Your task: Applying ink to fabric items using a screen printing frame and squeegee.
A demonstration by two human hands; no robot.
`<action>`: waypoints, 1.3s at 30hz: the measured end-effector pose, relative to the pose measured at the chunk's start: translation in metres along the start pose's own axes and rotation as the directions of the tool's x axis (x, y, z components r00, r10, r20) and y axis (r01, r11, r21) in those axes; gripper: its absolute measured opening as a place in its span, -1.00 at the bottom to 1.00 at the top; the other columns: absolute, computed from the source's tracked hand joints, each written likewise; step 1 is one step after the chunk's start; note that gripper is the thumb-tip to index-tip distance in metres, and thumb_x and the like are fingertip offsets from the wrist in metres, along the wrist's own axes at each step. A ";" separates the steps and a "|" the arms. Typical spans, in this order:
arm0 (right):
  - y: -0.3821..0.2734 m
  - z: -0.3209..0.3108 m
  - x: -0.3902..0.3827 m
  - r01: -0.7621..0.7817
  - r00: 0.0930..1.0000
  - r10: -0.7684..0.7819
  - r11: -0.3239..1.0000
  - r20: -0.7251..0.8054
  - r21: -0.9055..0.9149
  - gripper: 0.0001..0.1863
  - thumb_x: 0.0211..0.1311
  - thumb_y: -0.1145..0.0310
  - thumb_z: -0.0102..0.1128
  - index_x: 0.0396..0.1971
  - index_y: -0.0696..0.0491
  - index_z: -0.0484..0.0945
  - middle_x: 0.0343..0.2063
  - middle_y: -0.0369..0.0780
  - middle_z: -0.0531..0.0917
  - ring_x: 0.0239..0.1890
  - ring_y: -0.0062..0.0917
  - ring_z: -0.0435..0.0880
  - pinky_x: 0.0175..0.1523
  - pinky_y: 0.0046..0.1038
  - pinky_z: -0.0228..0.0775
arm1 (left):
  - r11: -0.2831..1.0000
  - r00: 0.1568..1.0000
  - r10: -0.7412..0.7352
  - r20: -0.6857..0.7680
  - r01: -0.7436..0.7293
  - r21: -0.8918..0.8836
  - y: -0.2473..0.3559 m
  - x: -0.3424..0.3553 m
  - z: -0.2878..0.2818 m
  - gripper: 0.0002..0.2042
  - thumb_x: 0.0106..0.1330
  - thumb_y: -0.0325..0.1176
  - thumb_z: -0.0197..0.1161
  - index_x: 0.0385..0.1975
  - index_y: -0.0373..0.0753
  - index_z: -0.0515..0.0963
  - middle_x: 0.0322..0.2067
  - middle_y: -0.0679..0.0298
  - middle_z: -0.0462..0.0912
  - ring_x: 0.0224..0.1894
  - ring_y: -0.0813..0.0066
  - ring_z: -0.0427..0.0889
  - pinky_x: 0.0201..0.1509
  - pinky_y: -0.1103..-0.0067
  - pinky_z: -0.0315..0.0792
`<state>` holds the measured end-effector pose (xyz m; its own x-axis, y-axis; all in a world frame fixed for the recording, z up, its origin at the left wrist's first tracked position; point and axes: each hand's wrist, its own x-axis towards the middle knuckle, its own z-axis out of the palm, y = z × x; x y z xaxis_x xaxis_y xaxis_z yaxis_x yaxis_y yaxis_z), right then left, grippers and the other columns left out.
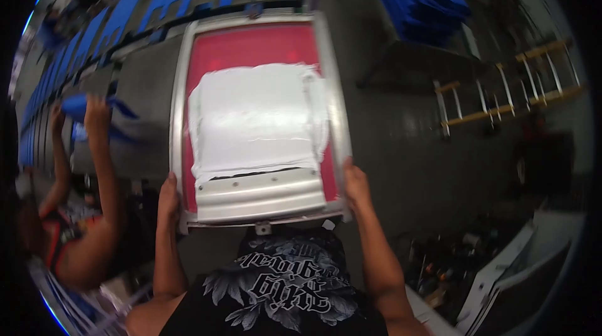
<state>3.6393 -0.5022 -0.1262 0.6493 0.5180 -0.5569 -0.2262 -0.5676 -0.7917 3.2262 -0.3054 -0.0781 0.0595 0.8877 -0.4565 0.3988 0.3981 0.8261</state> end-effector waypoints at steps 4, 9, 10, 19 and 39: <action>0.012 -0.138 -0.006 0.033 0.994 -0.015 0.984 -0.106 0.175 -0.48 0.31 -0.20 -0.14 -0.60 -0.07 0.40 -0.71 -0.48 0.25 -0.70 -0.74 0.18 -0.65 -0.56 -0.04 | 0.980 0.977 0.194 0.091 -0.198 0.029 0.030 -0.071 0.091 -0.66 0.43 -0.18 -0.04 -0.01 -0.31 0.45 -0.17 0.25 0.55 -0.10 0.56 0.44 0.03 0.59 0.34; 0.011 -0.314 -0.042 0.145 0.932 -0.079 0.976 -0.353 0.163 -0.44 0.30 -0.24 -0.17 -0.29 -0.02 0.53 -0.67 -0.51 0.28 -0.67 -0.74 0.23 -0.63 -0.59 0.00 | 0.961 0.922 0.250 0.296 -0.198 -0.194 0.051 -0.134 0.241 -0.42 0.30 0.10 0.08 -0.11 -0.45 0.42 -0.16 -0.01 0.52 -0.05 0.35 0.47 0.07 0.45 0.34; 0.009 -0.359 -0.051 0.153 0.926 -0.092 0.978 -0.365 0.142 -0.38 0.29 -0.25 -0.17 -0.12 0.05 0.48 -0.57 -0.44 0.39 -0.57 -0.68 0.36 -0.51 -0.58 0.16 | 0.958 0.876 0.273 0.398 -0.207 -0.201 0.060 -0.150 0.271 -0.35 0.26 0.16 0.10 -0.08 -0.45 0.40 -0.13 -0.09 0.51 0.00 0.30 0.47 0.09 0.43 0.33; -0.006 -0.643 -0.003 0.297 0.947 -0.274 0.945 -0.169 0.134 -0.12 0.27 -0.30 -0.24 0.30 0.18 0.06 0.26 -0.17 0.24 0.21 -0.38 0.31 0.35 -0.41 -0.01 | 0.829 0.243 0.554 0.797 -0.064 -0.556 0.186 -0.173 0.429 -0.34 0.22 -0.10 0.26 0.18 -0.37 0.17 -0.02 0.17 0.40 0.05 0.49 0.35 0.12 0.54 0.29; -0.574 -0.549 0.247 0.429 0.876 -0.468 0.867 0.120 0.252 -0.27 0.30 -0.21 -0.17 -0.07 0.27 0.49 -0.14 -0.07 0.62 -0.11 -0.42 0.62 0.07 -0.34 0.44 | 0.444 0.463 0.839 0.286 -0.278 -0.852 0.642 0.116 0.518 -0.57 0.14 -0.15 0.15 -0.10 -0.36 0.43 -0.40 0.32 0.51 -0.35 0.58 0.51 -0.24 0.64 0.43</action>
<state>4.3282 -0.3995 0.3288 0.5873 0.7959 -0.1471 -0.1007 -0.1085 -0.9890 3.9626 -0.0665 0.2281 0.6240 0.6789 0.3870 -0.6192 0.1274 0.7748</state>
